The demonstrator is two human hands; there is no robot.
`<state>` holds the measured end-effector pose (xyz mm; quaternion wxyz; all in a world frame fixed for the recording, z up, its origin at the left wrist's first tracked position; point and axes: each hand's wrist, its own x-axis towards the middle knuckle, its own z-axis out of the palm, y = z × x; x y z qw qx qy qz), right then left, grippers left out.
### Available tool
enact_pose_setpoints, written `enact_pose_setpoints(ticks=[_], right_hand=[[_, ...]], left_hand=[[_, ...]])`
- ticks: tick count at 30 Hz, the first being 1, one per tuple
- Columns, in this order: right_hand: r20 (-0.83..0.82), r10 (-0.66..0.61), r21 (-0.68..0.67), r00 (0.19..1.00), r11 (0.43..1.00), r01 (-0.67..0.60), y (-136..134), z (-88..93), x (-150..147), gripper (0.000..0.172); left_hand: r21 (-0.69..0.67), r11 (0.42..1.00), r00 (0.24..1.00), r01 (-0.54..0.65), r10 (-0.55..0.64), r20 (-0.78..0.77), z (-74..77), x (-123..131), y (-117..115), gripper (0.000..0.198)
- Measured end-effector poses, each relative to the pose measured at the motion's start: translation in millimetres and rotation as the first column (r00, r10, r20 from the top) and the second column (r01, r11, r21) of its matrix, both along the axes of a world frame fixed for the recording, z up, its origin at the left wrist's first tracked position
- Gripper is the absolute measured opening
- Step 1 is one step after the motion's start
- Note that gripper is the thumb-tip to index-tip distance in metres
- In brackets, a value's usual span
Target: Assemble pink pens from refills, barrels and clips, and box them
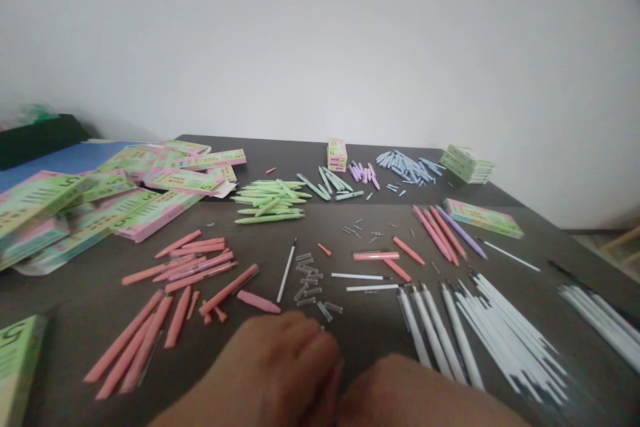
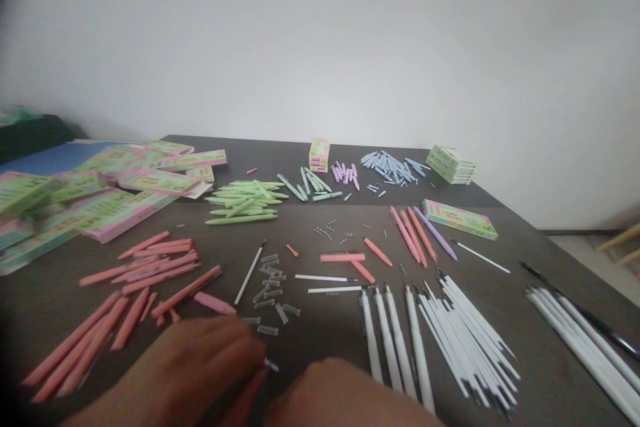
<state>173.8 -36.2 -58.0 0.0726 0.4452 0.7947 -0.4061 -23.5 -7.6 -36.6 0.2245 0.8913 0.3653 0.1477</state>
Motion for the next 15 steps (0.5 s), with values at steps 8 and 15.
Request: enact_pose_setpoints(ticks=[8, 15], right_hand=[[-0.266, -0.276, 0.190, 0.924, 0.924, 0.331, 17.5, 43.4, 34.9, 0.025], [-0.213, -0.337, 0.234, 0.917, 0.894, 0.383, 17.5, 39.5, 34.4, 0.018]], left_hand=[[-0.114, 0.993, 0.961, 0.006, -0.037, -0.273, 17.7, 6.5, 8.8, 0.026], [-0.093, 0.995, 0.917, 0.030, -0.065, -0.395, 5.3, 16.1, 8.7, 0.029]])
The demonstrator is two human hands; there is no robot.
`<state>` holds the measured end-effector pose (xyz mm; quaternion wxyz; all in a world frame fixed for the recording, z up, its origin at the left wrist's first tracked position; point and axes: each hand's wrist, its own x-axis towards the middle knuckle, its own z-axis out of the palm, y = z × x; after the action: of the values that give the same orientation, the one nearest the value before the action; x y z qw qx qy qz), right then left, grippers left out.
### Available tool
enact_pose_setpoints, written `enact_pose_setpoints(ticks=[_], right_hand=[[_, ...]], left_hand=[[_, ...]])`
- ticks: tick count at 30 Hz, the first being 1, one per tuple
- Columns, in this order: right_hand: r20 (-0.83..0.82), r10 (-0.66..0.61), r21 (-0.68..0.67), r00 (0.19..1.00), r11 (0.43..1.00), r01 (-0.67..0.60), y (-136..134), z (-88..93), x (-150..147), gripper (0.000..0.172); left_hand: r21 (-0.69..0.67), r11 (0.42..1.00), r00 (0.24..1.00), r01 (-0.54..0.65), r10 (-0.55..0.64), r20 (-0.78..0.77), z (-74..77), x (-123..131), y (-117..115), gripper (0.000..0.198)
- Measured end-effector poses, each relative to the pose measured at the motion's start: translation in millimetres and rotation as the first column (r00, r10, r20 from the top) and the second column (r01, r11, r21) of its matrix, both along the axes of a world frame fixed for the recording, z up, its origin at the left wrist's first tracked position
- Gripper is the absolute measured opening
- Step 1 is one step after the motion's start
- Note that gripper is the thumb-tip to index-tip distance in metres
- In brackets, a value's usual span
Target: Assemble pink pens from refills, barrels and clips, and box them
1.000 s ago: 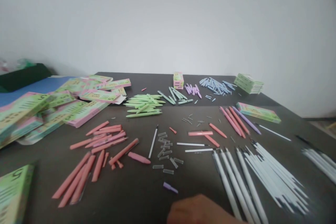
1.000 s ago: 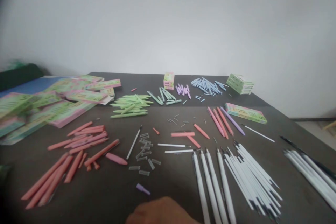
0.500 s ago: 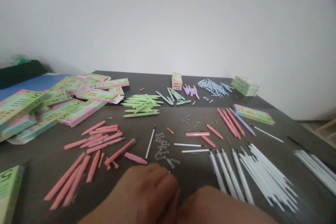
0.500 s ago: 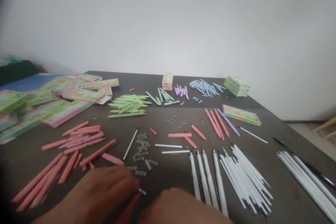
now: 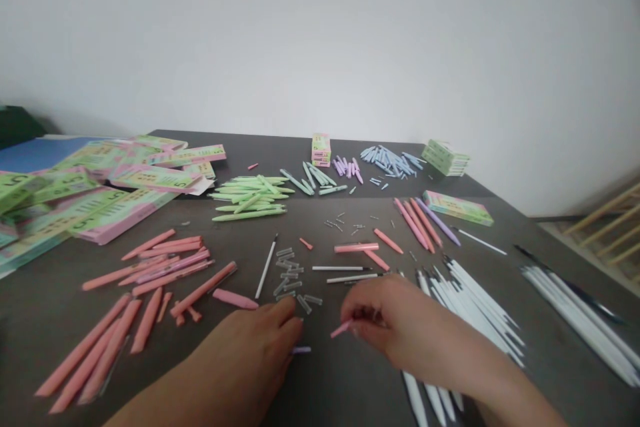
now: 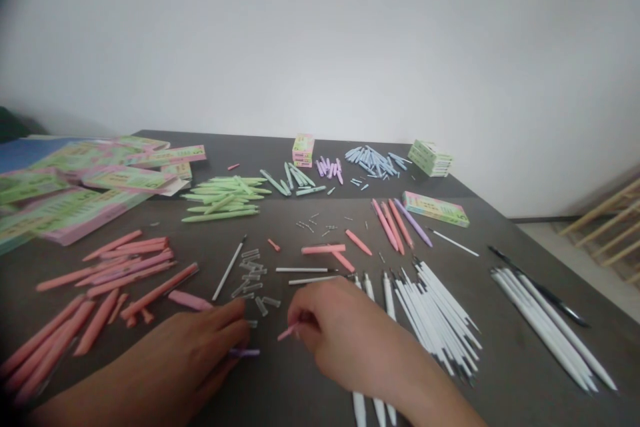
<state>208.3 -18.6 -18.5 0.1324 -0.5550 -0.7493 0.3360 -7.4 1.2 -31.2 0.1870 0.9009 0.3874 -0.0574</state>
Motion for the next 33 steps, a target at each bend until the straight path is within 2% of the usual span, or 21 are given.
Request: enact_pose_setpoints(ticks=[5, 8, 11, 13, 15, 18, 21, 23, 25, 29, 33], right_hand=[[-0.022, -0.140, 0.104, 0.990, 0.984, 0.142, 9.5, 10.5, 18.6, 0.016], [-0.064, -0.157, 0.102, 0.986, 0.981, 0.163, 12.2, 12.6, 23.2, 0.016], [-0.062, -0.151, 0.080, 0.987, 0.985, 0.156, 13.6, 11.4, 22.7, 0.015], [-0.072, -0.148, 0.075, 0.986, 0.985, 0.153, 14.5, 8.2, 20.7, 0.014], [-0.081, -0.138, 0.046, 0.987, 0.989, 0.142, 14.7, 2.1, 16.5, 0.013], [-0.043, -0.080, -0.012, 0.996, 0.997, 0.080, 12.1, -12.2, 4.3, 0.013], [0.083, -0.007, 0.035, 0.997, 0.999, 0.004, 6.6, -25.1, -11.7, 0.009], [0.184, 0.016, 0.094, 0.983, 0.995, -0.033, 3.5, -28.5, -20.6, 0.004], [0.244, 0.027, 0.115, 0.969, 0.992, -0.057, 2.1, -27.4, -25.7, 0.004], [0.265, 0.028, 0.083, 0.964, 0.995, -0.052, 2.4, -21.8, -26.7, 0.003], [0.263, 0.037, 0.095, 0.964, 0.993, -0.064, 2.1, -22.4, -24.4, 0.003]], left_hand=[[-0.013, 1.000, 1.000, -0.010, 0.009, -0.023, -1.7, 1.9, 0.7, 0.032], [-0.024, 1.000, 1.000, -0.018, 0.018, -0.007, -6.3, 0.1, 0.8, 0.031], [-0.033, 0.999, 0.996, -0.040, 0.042, 0.080, -10.3, -1.1, 1.0, 0.028], [-0.066, 0.993, 0.986, -0.093, 0.102, 0.135, -9.2, -0.8, 2.4, 0.024], [-0.136, 0.973, 0.964, -0.188, 0.210, 0.166, -4.8, -0.1, 5.7, 0.019], [-0.348, 0.886, 0.886, -0.307, 0.400, 0.236, 3.4, -0.2, 13.8, 0.016], [-0.602, 0.738, 0.771, -0.304, 0.562, 0.300, 5.1, -3.1, 22.5, 0.021], [-0.695, 0.660, 0.712, -0.285, 0.631, 0.307, 1.8, -5.5, 26.0, 0.024], [-0.719, 0.633, 0.690, -0.287, 0.658, 0.303, -2.0, -6.7, 26.9, 0.026], [-0.678, 0.655, 0.665, -0.334, 0.673, 0.323, -5.1, -4.6, 24.2, 0.024], [-0.599, 0.728, 0.640, -0.333, 0.641, 0.423, -10.8, -4.5, 24.9, 0.021]])
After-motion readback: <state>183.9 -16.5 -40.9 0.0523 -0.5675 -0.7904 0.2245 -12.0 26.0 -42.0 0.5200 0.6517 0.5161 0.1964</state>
